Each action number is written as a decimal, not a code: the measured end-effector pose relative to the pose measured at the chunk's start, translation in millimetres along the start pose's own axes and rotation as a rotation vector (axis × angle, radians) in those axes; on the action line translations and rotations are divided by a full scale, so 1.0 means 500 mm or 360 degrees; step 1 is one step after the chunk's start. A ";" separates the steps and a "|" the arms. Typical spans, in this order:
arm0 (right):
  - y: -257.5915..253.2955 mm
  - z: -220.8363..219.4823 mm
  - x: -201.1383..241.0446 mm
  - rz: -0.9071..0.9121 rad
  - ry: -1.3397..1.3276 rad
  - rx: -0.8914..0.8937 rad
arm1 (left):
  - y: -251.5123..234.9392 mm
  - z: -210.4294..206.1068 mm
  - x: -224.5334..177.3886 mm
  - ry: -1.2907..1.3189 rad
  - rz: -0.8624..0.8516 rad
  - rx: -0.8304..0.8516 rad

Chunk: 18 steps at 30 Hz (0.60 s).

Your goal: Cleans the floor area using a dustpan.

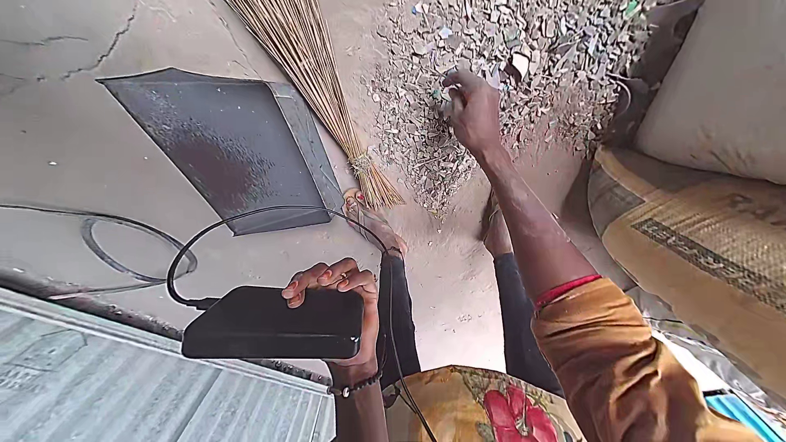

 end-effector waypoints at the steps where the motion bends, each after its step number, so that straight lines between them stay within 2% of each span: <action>1: -0.012 -0.023 0.003 -0.0003 0.0146 0.0114 | 0.000 0.001 0.002 0.0005 0.0007 -0.0014; 3: -0.023 -0.055 0.010 -0.0009 0.0455 0.0219 | -0.001 0.002 0.006 -0.0003 0.0007 -0.0019; 5: -0.024 -0.067 0.011 0.0014 0.0529 0.0192 | 0.000 0.004 0.006 -0.0024 -0.0007 -0.0040; 11: 0.019 0.019 -0.055 -0.0023 -0.0364 -0.0188 | -0.003 0.006 0.010 -0.0019 -0.0005 -0.0076; 15: 0.094 0.063 -0.092 -0.0175 -0.0452 -0.0180 | -0.002 0.012 0.014 0.0010 -0.0002 -0.0136; 18: 0.115 0.042 -0.087 -0.0178 -0.0334 -0.0064 | 0.000 0.016 0.020 -0.0014 0.0020 -0.0112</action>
Point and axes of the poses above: each hand's wrist, its own y-axis away from the middle knuckle, its own z-axis out of the back of the hand, x = y × z, the point moved 4 cm from there along -y, towards the middle knuckle, and after that the axes turned 1 degree about -y, right-handed, at the moved point
